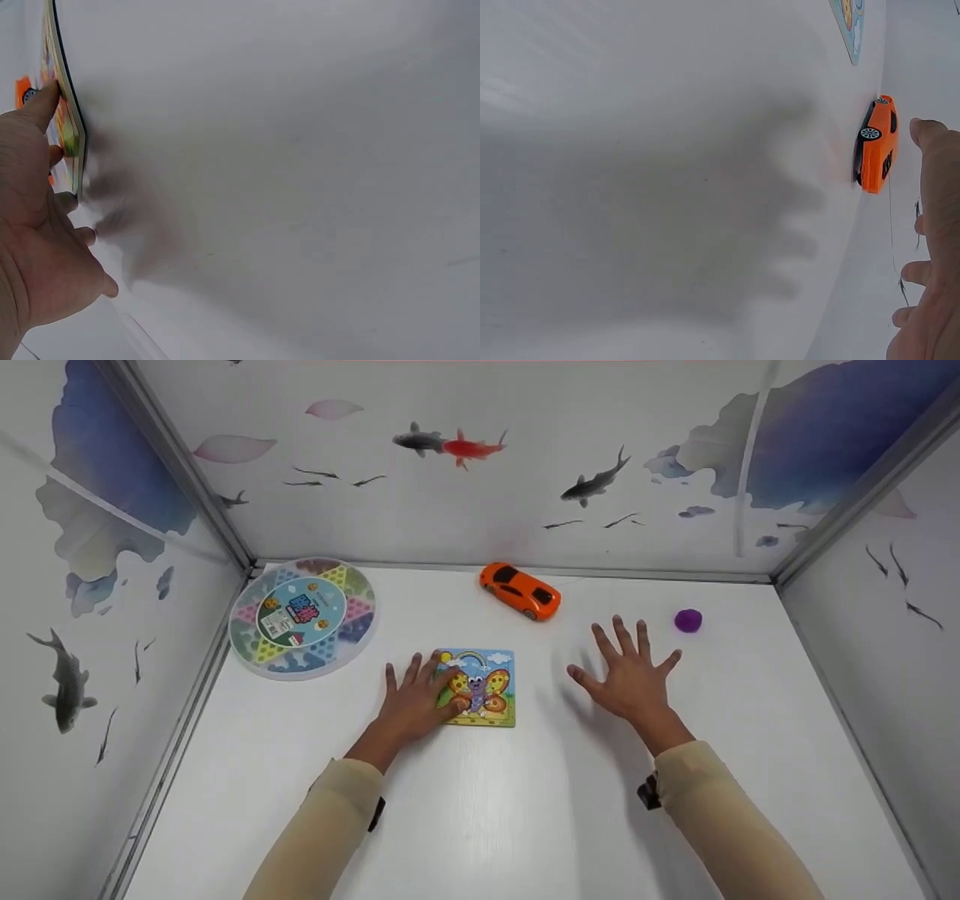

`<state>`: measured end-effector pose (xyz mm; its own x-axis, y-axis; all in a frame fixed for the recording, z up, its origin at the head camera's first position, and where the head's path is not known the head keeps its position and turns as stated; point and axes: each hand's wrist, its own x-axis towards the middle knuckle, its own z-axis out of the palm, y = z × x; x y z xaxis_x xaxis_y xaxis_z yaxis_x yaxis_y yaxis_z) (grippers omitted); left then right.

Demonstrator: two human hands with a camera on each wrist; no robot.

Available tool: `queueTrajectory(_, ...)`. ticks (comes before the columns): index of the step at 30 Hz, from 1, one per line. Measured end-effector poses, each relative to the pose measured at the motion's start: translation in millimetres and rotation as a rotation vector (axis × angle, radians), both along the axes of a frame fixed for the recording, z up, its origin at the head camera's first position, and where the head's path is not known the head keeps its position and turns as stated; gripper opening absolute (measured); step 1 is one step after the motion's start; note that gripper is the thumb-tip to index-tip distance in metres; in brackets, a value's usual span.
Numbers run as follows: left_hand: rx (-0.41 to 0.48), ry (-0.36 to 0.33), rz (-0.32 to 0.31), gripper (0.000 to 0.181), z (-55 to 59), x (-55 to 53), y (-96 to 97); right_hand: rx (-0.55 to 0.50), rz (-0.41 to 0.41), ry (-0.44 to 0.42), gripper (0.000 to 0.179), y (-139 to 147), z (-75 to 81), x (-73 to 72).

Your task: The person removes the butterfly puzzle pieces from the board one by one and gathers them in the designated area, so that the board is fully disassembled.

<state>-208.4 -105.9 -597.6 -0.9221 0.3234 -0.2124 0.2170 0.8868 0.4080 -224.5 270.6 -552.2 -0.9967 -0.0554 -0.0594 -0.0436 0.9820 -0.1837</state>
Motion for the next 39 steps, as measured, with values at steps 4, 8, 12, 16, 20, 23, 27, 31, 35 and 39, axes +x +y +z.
queueTrajectory(4,0.007,0.015,-0.010,0.076,-0.7,-0.5,5.6,-0.011,0.004,0.004,0.095,-6.2,-2.5,-0.7)
queueTrajectory(8,0.007,0.024,-0.018,0.076,-1.5,-0.2,11.4,-0.026,0.020,-0.006,0.091,-13.1,-3.9,-1.1)
queueTrajectory(12,0.003,0.029,-0.025,0.075,-2.5,-0.5,17.4,-0.030,0.043,-0.024,0.086,-21.5,-4.8,-1.3)
queueTrajectory(16,0.012,0.029,-0.027,0.072,-3.4,-1.6,22.7,-0.018,0.060,-0.029,0.081,-31.9,-9.8,-2.5)
queueTrajectory(20,0.010,0.023,-0.038,0.071,-3.5,-2.3,27.6,-0.025,0.065,-0.037,0.076,-44.3,-16.1,-2.9)
queueTrajectory(23,0.006,0.026,-0.048,0.071,-3.0,-2.9,29.1,-0.032,0.078,-0.046,0.074,-55.1,-20.7,-3.9)
queueTrajectory(27,0.024,0.031,-0.051,0.070,-2.8,-3.9,28.8,-0.047,0.109,-0.054,0.070,-69.0,-24.2,-5.5)
queueTrajectory(31,0.036,0.029,-0.053,0.068,-3.8,-4.9,27.7,-0.067,0.176,-0.059,0.063,-83.4,-26.9,-6.1)
queueTrajectory(35,0.028,0.036,-0.058,0.068,-4.9,-6.8,27.0,-0.094,0.268,-0.060,0.055,-97.2,-30.1,-5.4)
queueTrajectory(39,0.019,0.051,-0.064,0.064,-6.1,-8.0,27.6,-0.100,0.329,-0.043,0.048,-109.4,-33.1,-3.8)
